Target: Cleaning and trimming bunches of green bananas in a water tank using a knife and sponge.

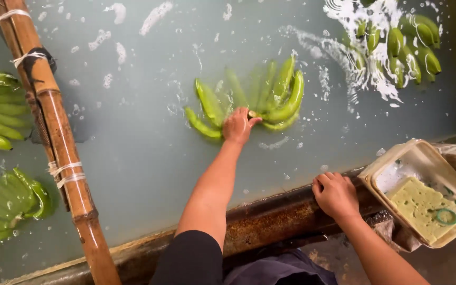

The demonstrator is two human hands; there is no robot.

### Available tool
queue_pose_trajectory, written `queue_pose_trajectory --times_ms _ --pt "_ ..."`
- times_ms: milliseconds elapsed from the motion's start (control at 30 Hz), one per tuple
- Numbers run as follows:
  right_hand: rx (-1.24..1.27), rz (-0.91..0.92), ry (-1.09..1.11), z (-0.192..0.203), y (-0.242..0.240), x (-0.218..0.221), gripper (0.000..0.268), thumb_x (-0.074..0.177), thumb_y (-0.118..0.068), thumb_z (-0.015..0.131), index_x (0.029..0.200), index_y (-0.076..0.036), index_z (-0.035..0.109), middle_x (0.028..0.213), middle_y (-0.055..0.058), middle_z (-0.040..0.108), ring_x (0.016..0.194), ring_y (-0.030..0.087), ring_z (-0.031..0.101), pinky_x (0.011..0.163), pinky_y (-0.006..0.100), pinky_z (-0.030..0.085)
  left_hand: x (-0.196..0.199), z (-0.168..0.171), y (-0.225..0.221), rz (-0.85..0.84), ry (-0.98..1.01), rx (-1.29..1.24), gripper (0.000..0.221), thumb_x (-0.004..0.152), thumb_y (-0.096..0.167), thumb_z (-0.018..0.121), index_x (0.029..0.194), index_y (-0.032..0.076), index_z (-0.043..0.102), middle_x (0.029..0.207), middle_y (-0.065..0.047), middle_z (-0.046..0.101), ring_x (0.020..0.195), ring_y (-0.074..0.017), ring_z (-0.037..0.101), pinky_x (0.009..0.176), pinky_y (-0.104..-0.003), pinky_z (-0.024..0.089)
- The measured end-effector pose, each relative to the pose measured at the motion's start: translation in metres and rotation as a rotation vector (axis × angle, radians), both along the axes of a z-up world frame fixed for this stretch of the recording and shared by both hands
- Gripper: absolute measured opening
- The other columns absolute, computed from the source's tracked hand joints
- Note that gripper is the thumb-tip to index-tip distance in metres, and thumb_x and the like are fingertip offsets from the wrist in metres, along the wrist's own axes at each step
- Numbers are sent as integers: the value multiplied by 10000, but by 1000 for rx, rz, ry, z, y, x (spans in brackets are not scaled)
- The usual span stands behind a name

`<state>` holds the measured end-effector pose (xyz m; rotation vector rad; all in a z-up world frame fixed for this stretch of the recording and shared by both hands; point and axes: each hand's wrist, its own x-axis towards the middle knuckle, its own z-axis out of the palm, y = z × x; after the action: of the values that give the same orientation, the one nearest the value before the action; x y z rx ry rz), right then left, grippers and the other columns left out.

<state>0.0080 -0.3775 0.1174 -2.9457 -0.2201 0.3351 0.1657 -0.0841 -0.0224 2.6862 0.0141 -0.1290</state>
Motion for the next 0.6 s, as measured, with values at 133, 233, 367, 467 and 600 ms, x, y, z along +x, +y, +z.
queue_pose_trajectory --times_ms 133,233,367,467,600 --pt "11 16 -3 0 0 -1 193 921 -279 632 851 -131 734 894 32 714 935 268 654 891 430 507 3 32 10 307 223 -285 528 873 606 657 1122 142 695 1110 -100 729 1017 -356 677 834 -488 513" --pt "21 15 -31 -1 -1 -2 201 929 -287 629 856 -130 731 910 31 715 958 264 657 891 425 509 8 -59 67 256 206 -523 727 920 725 514 1169 74 721 1132 -183 755 1082 -370 707 937 -450 543" --pt "3 22 -10 -5 -2 -4 192 922 -284 629 858 -139 737 905 25 717 950 266 657 891 429 510 -4 -75 93 443 380 -742 941 952 817 312 1318 13 637 1314 -246 656 1258 -346 584 1068 -459 408" --pt "-16 27 -6 -7 -2 -1 199 920 -295 634 856 -137 735 907 18 720 951 269 656 892 429 513 -21 -68 86 827 431 -843 1030 914 827 273 1293 -43 674 1290 -243 693 1217 -347 622 1042 -484 474" --pt "-48 12 -15 -10 -4 -5 202 933 -299 630 871 -140 739 920 20 715 967 260 659 908 418 521 -36 -77 84 856 428 -1057 972 924 794 289 1330 -16 639 1325 -222 666 1244 -350 601 1056 -498 464"
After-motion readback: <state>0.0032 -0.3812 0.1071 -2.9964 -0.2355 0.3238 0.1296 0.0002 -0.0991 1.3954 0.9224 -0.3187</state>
